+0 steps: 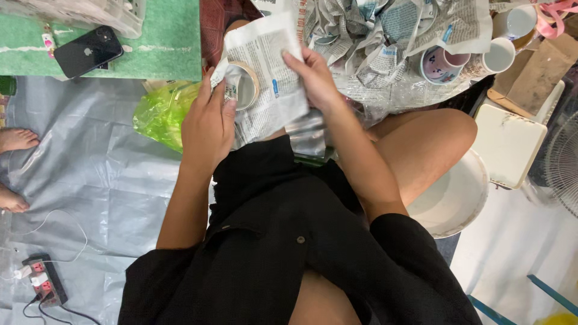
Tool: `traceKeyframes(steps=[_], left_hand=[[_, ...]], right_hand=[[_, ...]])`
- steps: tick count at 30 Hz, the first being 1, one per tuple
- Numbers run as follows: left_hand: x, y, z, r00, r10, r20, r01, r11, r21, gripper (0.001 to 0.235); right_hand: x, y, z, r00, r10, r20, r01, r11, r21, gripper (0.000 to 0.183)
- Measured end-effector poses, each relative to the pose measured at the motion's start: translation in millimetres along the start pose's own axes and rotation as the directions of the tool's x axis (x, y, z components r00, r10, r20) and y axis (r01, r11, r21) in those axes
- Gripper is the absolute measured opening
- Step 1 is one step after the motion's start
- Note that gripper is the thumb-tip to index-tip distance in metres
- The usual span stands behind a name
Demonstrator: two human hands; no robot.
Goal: The person sits cross-legged and wraps various ceramic items, including cups, saucers, and bowls, in newspaper. They fold the paper around each item and place the wrapped bundles into a white plastic crate. The process is repeated for multiple items throughout the clip.
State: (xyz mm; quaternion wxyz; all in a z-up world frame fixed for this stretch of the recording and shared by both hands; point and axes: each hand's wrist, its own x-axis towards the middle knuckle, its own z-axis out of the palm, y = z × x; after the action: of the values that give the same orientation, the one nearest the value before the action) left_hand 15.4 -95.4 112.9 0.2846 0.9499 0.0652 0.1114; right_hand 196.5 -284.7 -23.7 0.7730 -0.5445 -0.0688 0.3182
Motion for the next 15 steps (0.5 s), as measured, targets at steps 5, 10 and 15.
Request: traceKeyframes(steps=[5, 10, 15], left_hand=[[-1.4, 5.3, 0.4, 0.997, -0.072, -0.017, 0.072, 0.997, 0.007, 0.041], [-6.5, 11.8, 2.1, 0.996, -0.087, 0.018, 0.088, 0.995, -0.04, 0.033], [0.0, -8.2, -18.1, 0.978, -0.188, 0.09, 0.205, 0.943, -0.261, 0.029]], right_hand=[[-28.4, -28.2, 18.8, 0.983, -0.115, 0.143, 0.155, 0.939, -0.306, 0.021], [-76.5, -47.6, 72.7, 0.798, -0.409, 0.442, 0.603, 0.542, -0.586, 0.023], [-90.8, -69.6, 94.1, 0.74, -0.356, 0.571, 0.661, 0.226, -0.716, 0.054]])
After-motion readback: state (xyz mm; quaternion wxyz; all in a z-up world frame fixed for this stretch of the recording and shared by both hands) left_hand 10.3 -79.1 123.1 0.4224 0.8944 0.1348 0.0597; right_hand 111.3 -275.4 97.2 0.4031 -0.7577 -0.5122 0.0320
